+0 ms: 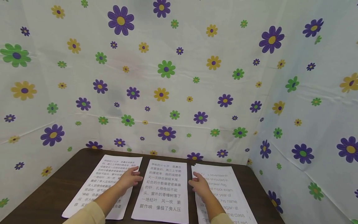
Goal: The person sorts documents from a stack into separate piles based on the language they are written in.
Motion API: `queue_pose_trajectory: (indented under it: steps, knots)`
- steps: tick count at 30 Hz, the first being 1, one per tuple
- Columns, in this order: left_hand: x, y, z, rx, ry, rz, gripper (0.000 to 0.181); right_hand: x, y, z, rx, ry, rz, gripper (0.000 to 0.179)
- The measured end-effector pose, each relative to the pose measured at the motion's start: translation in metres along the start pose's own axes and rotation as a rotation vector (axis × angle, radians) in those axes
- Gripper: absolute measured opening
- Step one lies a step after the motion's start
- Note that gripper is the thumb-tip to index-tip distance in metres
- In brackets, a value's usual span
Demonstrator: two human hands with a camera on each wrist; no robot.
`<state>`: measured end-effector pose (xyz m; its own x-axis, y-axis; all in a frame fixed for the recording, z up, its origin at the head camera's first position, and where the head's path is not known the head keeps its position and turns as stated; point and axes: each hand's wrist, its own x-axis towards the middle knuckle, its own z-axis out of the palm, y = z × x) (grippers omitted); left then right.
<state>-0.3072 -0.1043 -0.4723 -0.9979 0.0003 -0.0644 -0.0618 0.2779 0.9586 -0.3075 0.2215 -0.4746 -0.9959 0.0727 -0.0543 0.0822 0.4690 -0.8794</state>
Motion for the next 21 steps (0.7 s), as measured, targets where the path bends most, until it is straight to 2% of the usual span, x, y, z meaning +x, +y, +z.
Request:
queue_pose_trajectory:
  steps: [12,21]
  knots:
    - [-0.007,-0.003,0.007,0.012,-0.057,-0.057,0.071,-0.008,-0.002,0.015,-0.016,-0.058,0.068,0.060]
    - [-0.007,-0.004,0.010,-0.046,-0.095,-0.068,0.070,-0.008,-0.003,0.017,0.024,-0.083,0.095,0.059]
